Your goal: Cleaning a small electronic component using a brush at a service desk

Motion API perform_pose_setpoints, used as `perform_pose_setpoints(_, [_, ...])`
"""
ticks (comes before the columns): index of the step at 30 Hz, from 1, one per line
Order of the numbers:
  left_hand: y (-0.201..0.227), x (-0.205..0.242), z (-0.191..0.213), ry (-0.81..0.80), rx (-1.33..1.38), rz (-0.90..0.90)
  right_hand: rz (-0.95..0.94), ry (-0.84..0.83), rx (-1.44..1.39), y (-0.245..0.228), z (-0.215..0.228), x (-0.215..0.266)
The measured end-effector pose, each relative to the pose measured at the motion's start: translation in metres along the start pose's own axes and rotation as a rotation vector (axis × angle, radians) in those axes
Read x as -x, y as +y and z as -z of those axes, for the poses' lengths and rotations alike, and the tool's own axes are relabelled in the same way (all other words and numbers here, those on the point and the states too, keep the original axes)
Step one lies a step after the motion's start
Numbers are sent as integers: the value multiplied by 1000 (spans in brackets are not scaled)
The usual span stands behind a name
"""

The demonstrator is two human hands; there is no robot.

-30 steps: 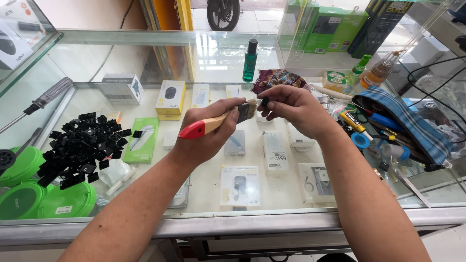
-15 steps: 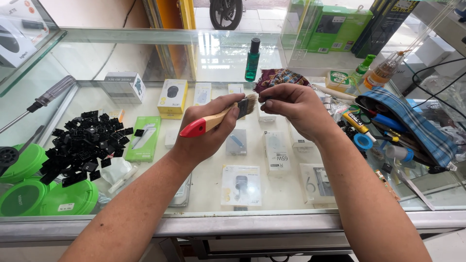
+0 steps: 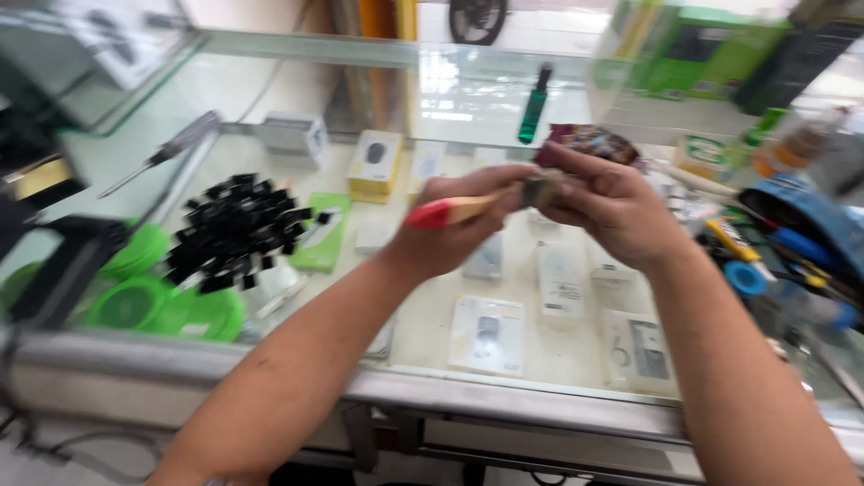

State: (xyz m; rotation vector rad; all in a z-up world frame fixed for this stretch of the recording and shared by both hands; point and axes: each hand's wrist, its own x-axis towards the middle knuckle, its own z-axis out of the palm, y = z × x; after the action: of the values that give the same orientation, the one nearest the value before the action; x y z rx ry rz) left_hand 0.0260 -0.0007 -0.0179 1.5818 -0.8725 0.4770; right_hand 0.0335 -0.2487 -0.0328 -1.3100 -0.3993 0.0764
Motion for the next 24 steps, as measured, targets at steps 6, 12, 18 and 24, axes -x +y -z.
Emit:
perform_pose_setpoints(6, [-12, 2, 0, -150, -22, 28, -201, 89, 256, -26, -21, 2])
perform_pose_setpoints(12, [-73, -4, -3, -50, -553, -116, -123, 38, 482, -49, -40, 10])
perform_pose_setpoints(18, [-98, -9, -18, -88, -970, -363, 314, 12, 676, -68, -106, 21])
perform_pose_setpoints(24, [-144, -17, -54, -378, -1088, -190, 314, -415, 1173, -54, -243, -32])
